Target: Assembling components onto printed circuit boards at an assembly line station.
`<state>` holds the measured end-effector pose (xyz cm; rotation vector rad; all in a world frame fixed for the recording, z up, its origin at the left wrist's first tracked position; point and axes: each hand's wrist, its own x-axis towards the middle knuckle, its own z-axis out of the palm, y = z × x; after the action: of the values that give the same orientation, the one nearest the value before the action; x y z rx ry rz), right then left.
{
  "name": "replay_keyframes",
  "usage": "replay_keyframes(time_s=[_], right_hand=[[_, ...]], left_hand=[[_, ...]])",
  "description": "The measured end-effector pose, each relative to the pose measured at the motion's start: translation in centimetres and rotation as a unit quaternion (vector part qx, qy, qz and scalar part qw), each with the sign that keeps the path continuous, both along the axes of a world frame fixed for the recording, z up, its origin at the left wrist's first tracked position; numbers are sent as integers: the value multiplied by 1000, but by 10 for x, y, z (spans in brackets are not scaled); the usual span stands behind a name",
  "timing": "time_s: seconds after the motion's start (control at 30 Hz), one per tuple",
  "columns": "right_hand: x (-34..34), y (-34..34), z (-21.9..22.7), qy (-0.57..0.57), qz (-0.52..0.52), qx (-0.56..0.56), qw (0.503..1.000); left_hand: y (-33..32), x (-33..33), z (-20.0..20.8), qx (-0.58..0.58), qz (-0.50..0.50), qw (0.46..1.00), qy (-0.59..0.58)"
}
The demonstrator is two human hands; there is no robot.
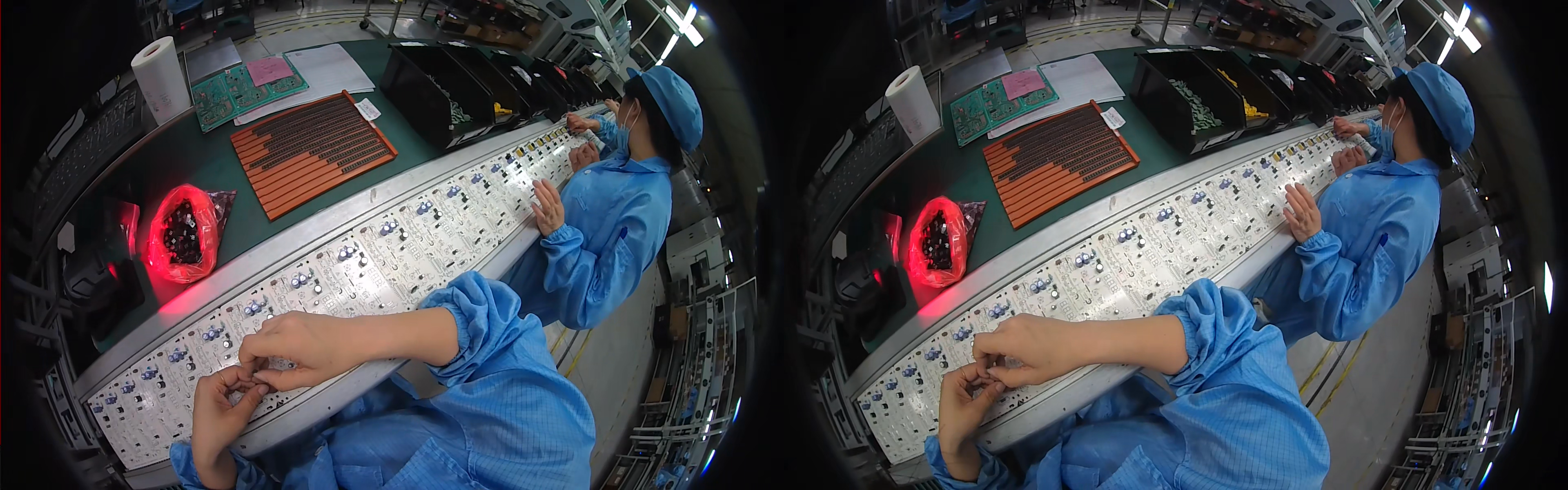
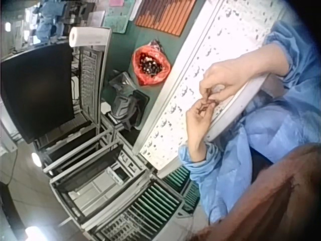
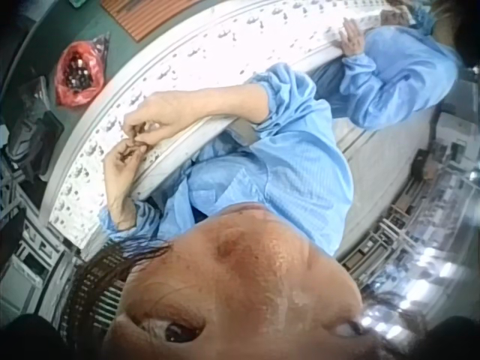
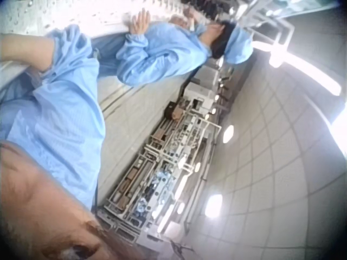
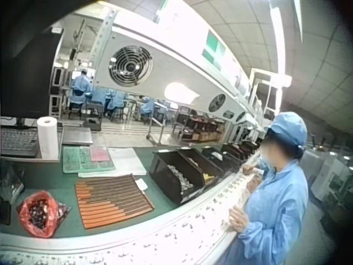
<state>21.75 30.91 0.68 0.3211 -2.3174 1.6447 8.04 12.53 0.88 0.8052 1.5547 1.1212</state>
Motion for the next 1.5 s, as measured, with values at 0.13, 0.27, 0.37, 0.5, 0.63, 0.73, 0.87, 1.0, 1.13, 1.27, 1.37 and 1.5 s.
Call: replay_keyframes(time_s=[0.13, 0.27, 0.37, 0.5, 0.63, 0.73, 0.87, 1.0, 1.13, 1.27, 1.37, 1.5], right_hand=[[0, 0, -1, -2, 4, -2, 1000], [1, 0, 0, -5, 4, 5, 1000], [1, 0, 0, 1, 2, 7, 1000], [1, 1, 0, -12, 7, 12, 1000], [1, 1, -3, -7, 7, 11, 1000], [1, 0, -2, -10, 10, -2, 1000], [4, 1, 5, -48, 28, -28, 998], [4, 0, 5, -60, 54, -49, 996], [4, 0, 1, -54, 71, -45, 995], [2, -2, -2, -41, 84, -41, 995], [2, -2, -1, -42, 85, -37, 995], [2, -2, 0, -48, 90, -43, 994]], left_hand=[[0, -1, 0, -11, -8, 1000, 16], [0, 0, 1, -7, -6, 1000, 14], [1, 1, 1, -9, -8, 1000, 18], [0, 0, -3, -10, -10, 1000, 21], [0, 0, -3, -5, -10, 1000, 17], [0, 1, -2, -6, -10, 1000, 6], [0, 2, 1, -6, -6, 1000, -22], [1, 3, 7, 2, -23, 999, -34], [1, 1, 10, 1, -69, 998, -8], [-2, -2, 6, 6, -99, 995, 12], [-3, -3, 5, 12, -113, 993, 28], [-2, -2, 6, 19, -113, 993, 25]])
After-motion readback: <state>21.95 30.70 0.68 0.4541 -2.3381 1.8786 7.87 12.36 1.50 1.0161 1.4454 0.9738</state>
